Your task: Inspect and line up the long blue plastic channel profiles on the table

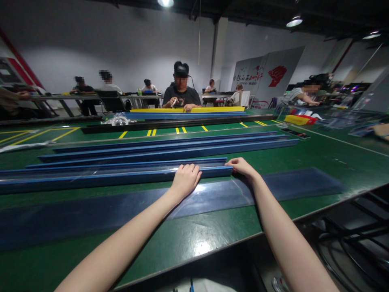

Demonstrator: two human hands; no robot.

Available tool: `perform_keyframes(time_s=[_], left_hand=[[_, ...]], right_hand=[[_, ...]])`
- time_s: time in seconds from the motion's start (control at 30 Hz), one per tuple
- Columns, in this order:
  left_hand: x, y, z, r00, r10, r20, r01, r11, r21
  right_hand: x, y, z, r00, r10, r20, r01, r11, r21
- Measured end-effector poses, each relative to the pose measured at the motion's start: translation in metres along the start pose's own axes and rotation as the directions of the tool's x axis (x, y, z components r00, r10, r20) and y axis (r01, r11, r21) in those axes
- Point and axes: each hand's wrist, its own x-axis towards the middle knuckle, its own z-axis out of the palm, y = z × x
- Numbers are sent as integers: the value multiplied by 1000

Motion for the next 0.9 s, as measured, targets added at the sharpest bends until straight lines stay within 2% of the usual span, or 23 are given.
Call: perform_keyframes(time_s=[0.63,0.9], left_hand=[[0,1,0,999,-2,32,2,1000,4],[2,-2,-2,998,21,62,-18,999,-49]], right_hand=[[-1,-1,0,1000,7,0,-7,1000,2],[-2,-1,0,1000,6,11,-6,1000,-1]])
